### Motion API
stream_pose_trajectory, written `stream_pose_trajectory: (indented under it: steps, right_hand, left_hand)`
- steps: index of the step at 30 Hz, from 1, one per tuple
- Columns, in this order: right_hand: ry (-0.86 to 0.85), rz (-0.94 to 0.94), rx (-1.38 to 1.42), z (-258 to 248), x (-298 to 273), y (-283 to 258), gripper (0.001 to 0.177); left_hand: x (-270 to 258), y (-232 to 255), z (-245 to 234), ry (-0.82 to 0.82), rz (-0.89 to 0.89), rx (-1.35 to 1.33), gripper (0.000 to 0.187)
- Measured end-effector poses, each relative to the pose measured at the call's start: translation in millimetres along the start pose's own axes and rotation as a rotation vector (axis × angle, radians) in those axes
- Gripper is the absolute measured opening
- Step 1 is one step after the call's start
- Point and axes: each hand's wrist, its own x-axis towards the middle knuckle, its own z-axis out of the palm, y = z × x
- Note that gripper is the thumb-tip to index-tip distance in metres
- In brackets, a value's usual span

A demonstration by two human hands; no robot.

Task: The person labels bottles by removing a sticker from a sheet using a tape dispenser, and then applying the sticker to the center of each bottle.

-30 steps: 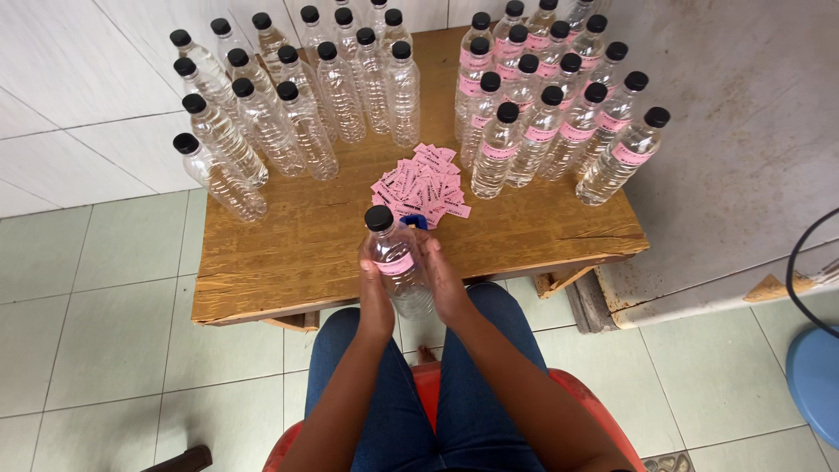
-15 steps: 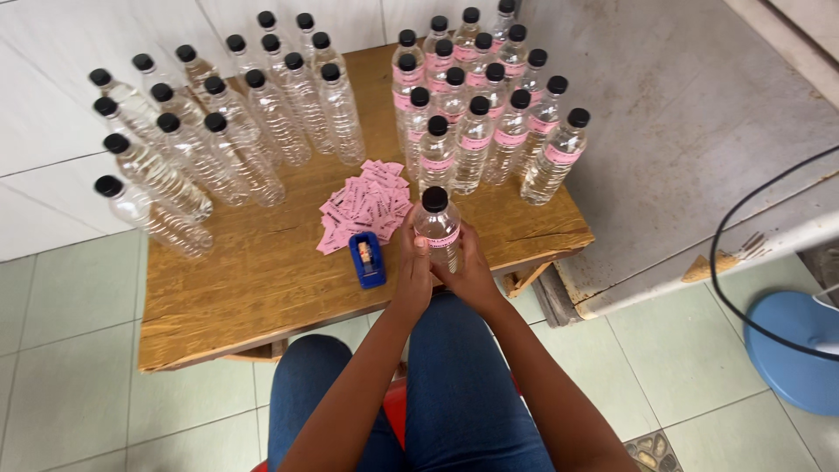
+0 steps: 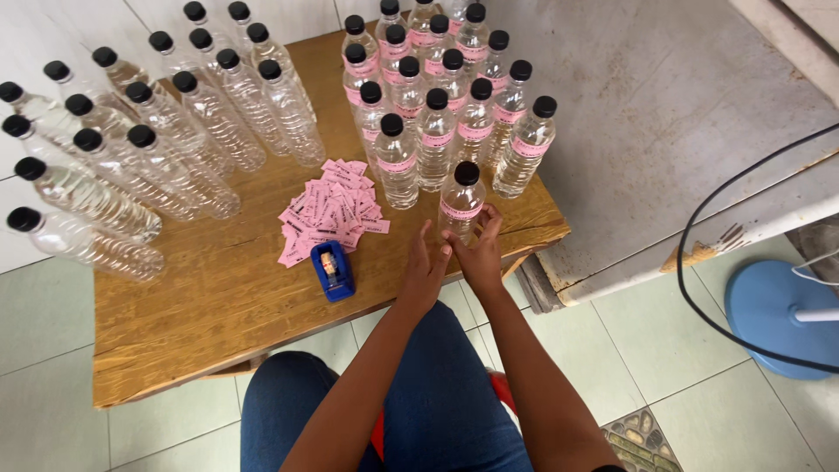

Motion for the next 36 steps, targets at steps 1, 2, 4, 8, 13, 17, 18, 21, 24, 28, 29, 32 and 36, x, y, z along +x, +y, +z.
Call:
stream_pose_trajectory:
  steps: [1,2,4,8,13,17,18,21,24,28,29,32,36]
  right_hand:
    - [0.006,0.0,-0.003,-1,-3,2,0.085]
    - [0.017,0.014,0.015,0,-2,4,0.085]
    - [0.03,0.029,0.034,-1,-2,1,0.085]
    - [0.068,-0.022,-0.114,-2,-2,10,0.074]
    - [0.107,-0.029,-0.217,-1,0,19,0.072]
    - [0.088,-0.014,-0.056,0,-2,3,0.081]
    - [0.079,-0.007,-0.005,0,-3,1,0.082]
    - [0.044,0.062,0.204,-3,0,14,0.08]
    - [0.046,0.011,0.073,-3,1,20,0.079]
    - [0.014,0.041,-0.121,-9,3,39,0.085]
    - [-0.003,0.041,-0.123,-11,5,40,0.084]
    - [-0.029,0.045,-0.094,-13,5,38,0.087]
    - [-0.069,0.106,0.012,-15,5,36,0.086]
  left_hand:
    - [0,-3,6,-0.006,0.003,-0.002,0.073]
    - [3,-7,10,-0.025,0.008,-0.015,0.073]
    - [6,-9,17,-0.046,0.012,-0.027,0.072]
    - [10,-7,26,-0.035,0.021,-0.076,0.069]
    - [15,-8,33,-0.039,0.032,-0.125,0.069]
    - [24,-8,40,-0.029,0.022,-0.147,0.071]
    - [26,-8,41,-0.021,0.014,-0.158,0.073]
    - [34,-4,42,-0.018,0.01,-0.179,0.075]
    - [39,1,44,-0.024,-0.005,-0.176,0.076]
    - [44,4,48,-0.036,-0.031,-0.196,0.076]
    - [46,4,49,-0.034,-0.045,-0.213,0.076]
    - [50,7,52,-0.04,-0.076,-0.236,0.078]
    - [57,3,57,-0.059,-0.084,-0.212,0.08]
